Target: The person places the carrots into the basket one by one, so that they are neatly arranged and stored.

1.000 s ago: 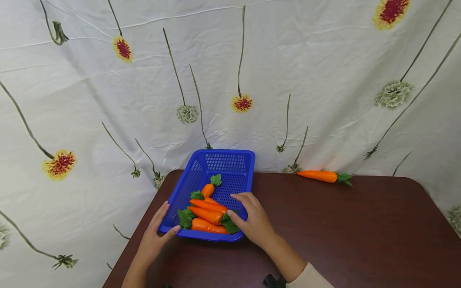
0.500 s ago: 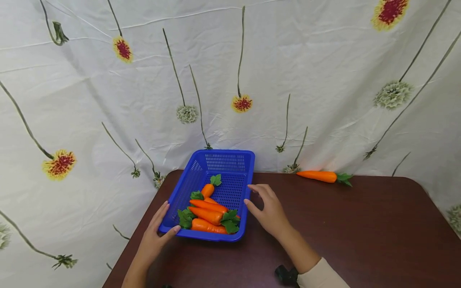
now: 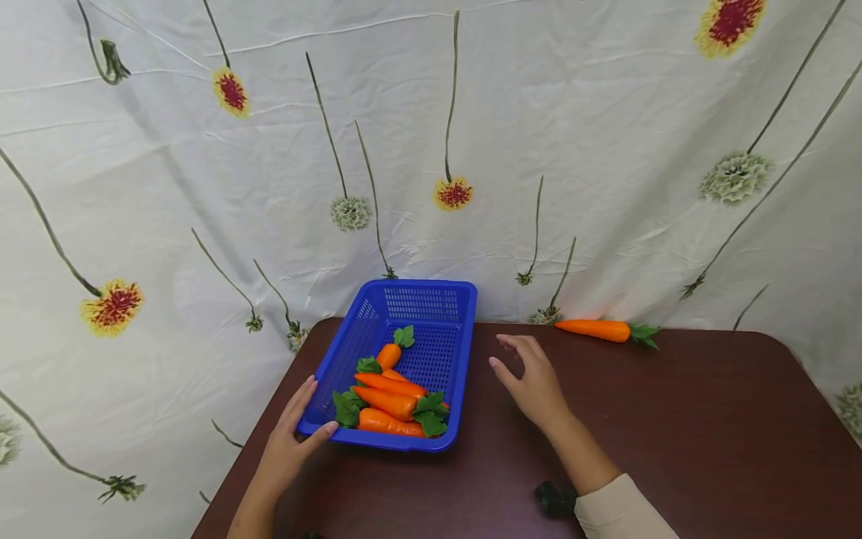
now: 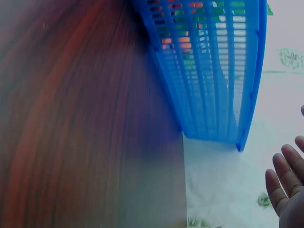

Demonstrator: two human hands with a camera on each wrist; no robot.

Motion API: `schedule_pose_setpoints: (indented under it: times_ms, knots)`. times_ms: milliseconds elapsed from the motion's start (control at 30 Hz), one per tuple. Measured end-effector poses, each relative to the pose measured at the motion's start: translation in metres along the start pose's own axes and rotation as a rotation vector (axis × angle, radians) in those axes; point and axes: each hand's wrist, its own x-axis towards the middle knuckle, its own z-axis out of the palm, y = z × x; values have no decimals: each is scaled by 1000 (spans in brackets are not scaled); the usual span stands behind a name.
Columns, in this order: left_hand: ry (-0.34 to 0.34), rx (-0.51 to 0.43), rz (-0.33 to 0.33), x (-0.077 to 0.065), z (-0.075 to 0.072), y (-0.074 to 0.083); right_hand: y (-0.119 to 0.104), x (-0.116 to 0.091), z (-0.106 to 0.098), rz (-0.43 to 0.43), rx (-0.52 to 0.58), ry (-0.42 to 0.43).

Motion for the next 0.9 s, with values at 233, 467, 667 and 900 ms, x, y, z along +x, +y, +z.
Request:
schedule_pose_setpoints:
  times_ms: [233,467,667,900]
  knots:
    - [-4,-5,-5,1,-1,0,19,5,-9,51,-1,12]
    - [-6,-6,-11,0,0,0,34,7,-20,96,-39,10]
    - [-3,-6,-8,0,0,0,48,9,-31,147,-112,-5]
    - [-3,-7,-13,0,1,0,63,11,-48,240,-150,-59]
